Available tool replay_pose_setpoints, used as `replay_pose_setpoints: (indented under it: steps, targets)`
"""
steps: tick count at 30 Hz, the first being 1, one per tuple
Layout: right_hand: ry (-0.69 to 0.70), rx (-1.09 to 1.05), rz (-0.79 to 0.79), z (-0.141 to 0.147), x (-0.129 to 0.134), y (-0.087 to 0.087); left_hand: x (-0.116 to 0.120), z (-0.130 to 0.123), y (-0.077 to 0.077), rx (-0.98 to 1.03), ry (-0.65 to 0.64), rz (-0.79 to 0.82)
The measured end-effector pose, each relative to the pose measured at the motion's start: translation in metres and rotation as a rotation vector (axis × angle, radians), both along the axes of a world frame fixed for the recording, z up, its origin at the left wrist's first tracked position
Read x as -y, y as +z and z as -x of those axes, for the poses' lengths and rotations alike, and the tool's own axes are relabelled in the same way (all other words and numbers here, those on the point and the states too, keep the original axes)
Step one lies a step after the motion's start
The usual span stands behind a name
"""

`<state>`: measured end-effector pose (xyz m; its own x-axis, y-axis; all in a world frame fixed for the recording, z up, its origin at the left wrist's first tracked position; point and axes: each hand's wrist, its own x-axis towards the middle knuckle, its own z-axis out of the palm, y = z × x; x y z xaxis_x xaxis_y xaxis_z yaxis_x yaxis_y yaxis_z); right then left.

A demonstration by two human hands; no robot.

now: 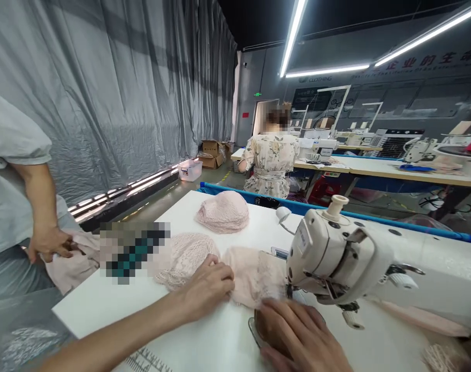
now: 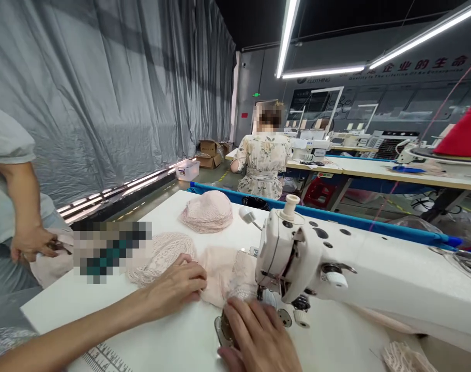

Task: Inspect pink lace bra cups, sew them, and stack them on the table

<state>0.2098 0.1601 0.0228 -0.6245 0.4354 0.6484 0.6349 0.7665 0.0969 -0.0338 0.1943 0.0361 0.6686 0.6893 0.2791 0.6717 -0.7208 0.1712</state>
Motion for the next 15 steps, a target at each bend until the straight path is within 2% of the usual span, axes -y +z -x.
replay_pose_setpoints:
  steps: [1,2,4,6,8,9,11,13,15]
  targets:
    - [0.008,-0.084,0.034,0.012,-0.002,0.003,0.003,0.001,-0.003,0.006,0.007,-0.002]
    - [0.016,-0.078,0.137,0.023,-0.004,0.005,0.007,0.001,-0.005,0.016,0.009,0.000]
    - [0.036,-0.068,0.244,0.035,-0.002,0.006,0.019,0.000,-0.005,0.040,0.006,0.020]
    - [0.050,-0.053,0.311,0.033,0.009,0.009,0.038,-0.001,0.001,0.070,-0.010,0.058]
    - [0.075,-0.055,0.437,0.020,0.030,0.017,0.062,0.000,0.010,0.166,-0.040,0.199]
    - [0.089,-0.052,0.537,0.011,0.043,0.024,0.075,0.000,0.014,0.262,-0.055,0.351]
    - [0.140,-0.033,0.935,-0.005,0.069,0.042,0.102,0.000,0.019,0.464,-0.051,0.720]
    - [0.126,-0.025,1.274,-0.015,0.090,0.061,0.125,-0.003,0.019,0.630,-0.030,1.111]
    - [0.127,-0.055,1.561,-0.019,0.107,0.073,0.144,-0.009,0.015,0.764,-0.027,1.423]
